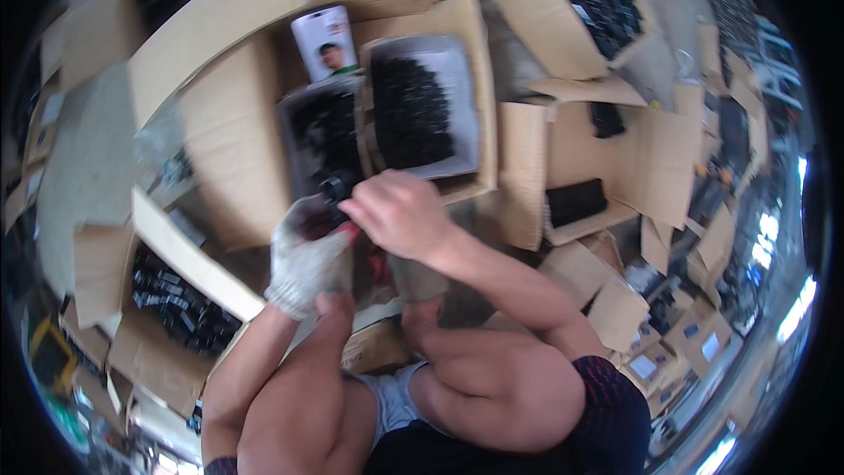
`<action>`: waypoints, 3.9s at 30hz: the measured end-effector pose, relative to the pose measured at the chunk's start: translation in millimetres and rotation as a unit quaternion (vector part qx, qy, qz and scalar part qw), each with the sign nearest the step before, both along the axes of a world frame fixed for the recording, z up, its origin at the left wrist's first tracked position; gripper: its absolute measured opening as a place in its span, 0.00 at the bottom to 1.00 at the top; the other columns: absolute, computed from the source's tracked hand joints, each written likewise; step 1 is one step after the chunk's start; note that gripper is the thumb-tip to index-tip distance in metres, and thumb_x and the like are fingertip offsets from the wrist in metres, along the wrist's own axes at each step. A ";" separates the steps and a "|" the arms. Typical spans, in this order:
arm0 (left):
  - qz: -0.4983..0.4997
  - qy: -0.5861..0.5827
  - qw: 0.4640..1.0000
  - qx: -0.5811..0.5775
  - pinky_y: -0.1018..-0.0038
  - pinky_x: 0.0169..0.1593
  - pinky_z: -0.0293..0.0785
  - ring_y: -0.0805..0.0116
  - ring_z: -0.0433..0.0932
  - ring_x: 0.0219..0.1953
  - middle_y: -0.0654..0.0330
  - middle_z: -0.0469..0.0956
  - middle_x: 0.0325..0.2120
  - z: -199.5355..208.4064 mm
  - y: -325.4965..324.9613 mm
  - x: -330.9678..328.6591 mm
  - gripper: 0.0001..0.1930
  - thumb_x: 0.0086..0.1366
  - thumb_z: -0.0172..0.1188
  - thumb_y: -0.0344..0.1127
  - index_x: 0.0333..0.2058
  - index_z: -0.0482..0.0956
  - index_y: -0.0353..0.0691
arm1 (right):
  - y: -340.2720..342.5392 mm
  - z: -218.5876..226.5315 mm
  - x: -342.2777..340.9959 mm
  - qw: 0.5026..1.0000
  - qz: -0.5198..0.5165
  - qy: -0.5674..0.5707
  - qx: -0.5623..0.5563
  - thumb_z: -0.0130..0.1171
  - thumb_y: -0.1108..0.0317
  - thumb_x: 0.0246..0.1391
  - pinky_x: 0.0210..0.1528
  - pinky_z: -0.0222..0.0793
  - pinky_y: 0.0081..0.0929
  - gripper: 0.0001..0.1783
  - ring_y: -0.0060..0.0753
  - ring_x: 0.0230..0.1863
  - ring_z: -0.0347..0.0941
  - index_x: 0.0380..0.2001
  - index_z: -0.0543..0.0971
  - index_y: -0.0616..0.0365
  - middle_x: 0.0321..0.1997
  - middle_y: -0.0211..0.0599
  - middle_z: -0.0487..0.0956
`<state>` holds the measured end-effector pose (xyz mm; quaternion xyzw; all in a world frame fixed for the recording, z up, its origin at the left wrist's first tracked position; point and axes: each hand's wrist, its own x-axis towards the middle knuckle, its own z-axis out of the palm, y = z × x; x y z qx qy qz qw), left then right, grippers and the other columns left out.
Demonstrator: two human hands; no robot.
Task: The person takes a small circular component from a box and inserts it into a larger black plastic assembly, then places the finished piece into a different cardboard box.
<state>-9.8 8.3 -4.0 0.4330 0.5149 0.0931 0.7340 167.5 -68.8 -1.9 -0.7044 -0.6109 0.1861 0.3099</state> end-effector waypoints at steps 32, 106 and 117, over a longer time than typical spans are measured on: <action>0.405 -0.038 0.913 -0.031 0.74 0.54 0.80 0.67 0.81 0.50 0.59 0.81 0.49 31.2 -1.4 -298.6 0.20 0.74 0.60 0.46 0.55 0.75 0.39 | -192.4 -65.8 338.5 0.806 -0.468 -0.266 -0.248 0.69 0.73 0.52 0.53 0.73 0.47 0.16 0.50 0.51 0.77 0.44 0.78 0.55 0.45 0.43 0.80; -0.144 -0.138 0.895 0.398 0.70 0.49 0.80 0.66 0.84 0.44 0.55 0.84 0.47 296.0 -175.7 -97.9 0.29 0.62 0.72 0.36 0.60 0.75 0.34 | -170.0 311.5 -97.4 0.908 -0.106 0.405 0.005 0.62 0.55 0.67 0.26 0.64 0.14 0.16 0.10 0.26 0.68 0.39 0.82 0.59 0.28 0.21 0.77; -0.002 -0.406 0.910 -0.086 0.70 0.53 0.83 0.74 0.78 0.54 0.60 0.76 0.55 244.8 -172.4 -39.6 0.28 0.71 0.64 0.32 0.67 0.69 0.40 | -161.4 294.7 -63.5 0.927 -0.137 0.349 0.030 0.65 0.68 0.65 0.53 0.74 0.24 0.19 0.24 0.48 0.78 0.54 0.78 0.70 0.48 0.38 0.82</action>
